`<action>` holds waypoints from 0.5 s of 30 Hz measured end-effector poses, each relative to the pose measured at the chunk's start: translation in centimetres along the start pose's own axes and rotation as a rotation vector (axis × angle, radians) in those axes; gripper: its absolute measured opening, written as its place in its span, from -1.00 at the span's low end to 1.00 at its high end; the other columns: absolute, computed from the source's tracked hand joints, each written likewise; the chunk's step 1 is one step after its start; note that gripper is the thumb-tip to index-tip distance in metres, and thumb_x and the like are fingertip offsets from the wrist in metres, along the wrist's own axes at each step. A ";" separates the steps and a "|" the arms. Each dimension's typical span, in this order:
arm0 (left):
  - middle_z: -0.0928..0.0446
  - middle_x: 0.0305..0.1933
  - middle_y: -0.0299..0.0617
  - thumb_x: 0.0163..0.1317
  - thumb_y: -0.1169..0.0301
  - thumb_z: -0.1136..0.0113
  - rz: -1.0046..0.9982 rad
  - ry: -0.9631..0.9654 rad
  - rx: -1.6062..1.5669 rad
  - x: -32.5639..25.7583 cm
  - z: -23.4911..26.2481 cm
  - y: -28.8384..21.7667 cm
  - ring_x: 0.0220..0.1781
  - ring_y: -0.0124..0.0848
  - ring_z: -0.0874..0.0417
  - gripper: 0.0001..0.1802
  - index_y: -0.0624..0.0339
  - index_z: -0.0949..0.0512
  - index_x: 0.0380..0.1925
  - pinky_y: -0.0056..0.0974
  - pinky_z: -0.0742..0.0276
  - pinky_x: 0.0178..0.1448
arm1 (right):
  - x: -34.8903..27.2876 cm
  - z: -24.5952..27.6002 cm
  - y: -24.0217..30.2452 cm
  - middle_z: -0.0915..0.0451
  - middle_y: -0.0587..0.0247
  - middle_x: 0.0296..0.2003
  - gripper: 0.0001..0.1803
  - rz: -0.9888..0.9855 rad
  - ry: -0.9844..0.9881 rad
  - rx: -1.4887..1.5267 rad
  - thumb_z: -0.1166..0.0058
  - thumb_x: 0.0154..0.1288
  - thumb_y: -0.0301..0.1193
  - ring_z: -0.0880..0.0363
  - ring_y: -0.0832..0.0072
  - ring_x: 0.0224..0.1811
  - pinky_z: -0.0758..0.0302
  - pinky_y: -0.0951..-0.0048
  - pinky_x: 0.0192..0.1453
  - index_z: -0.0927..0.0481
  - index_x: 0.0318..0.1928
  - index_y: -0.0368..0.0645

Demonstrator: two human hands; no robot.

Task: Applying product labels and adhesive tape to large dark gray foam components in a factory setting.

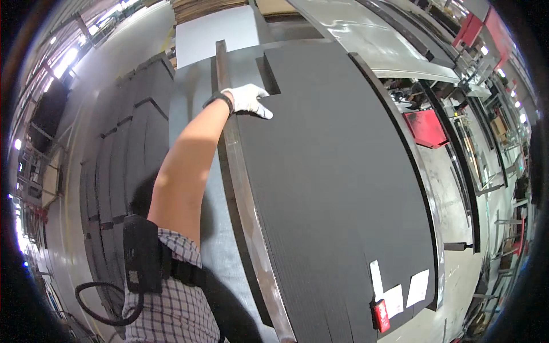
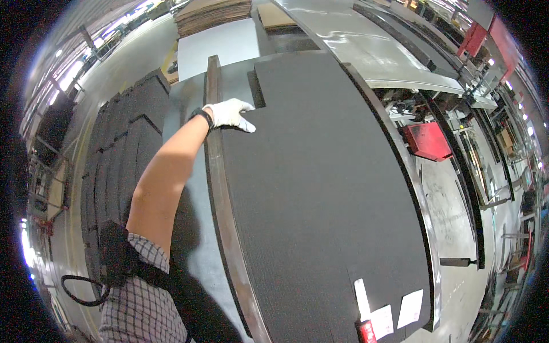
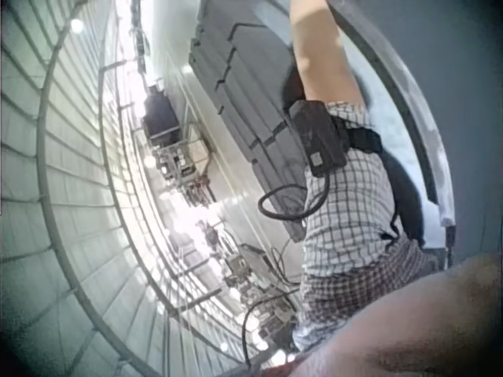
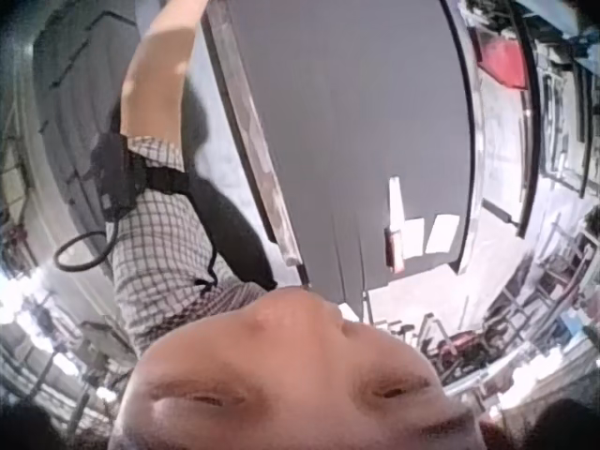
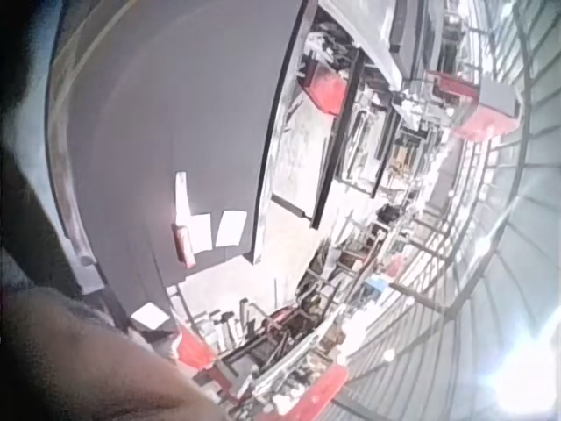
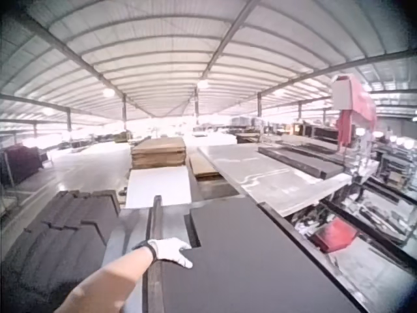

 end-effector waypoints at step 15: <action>-0.30 0.41 0.16 -0.02 0.04 -0.53 -0.054 0.125 0.065 1.1 -0.2 1.0 0.44 -0.16 -0.34 0.11 0.43 -0.17 0.39 -0.23 -0.29 0.45 | -0.3 0.7 1.3 -0.53 0.03 -0.06 -0.09 -0.004 -0.063 -0.026 0.22 0.20 0.33 -0.48 0.14 -0.02 -0.52 0.08 0.05 -0.43 0.23 -0.20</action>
Point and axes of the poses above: each hand's wrist, its own x-axis towards the middle knuckle, its own z-axis out of the back of the hand, y = z × x, the point moved 1 cm from there along x, towards the middle knuckle
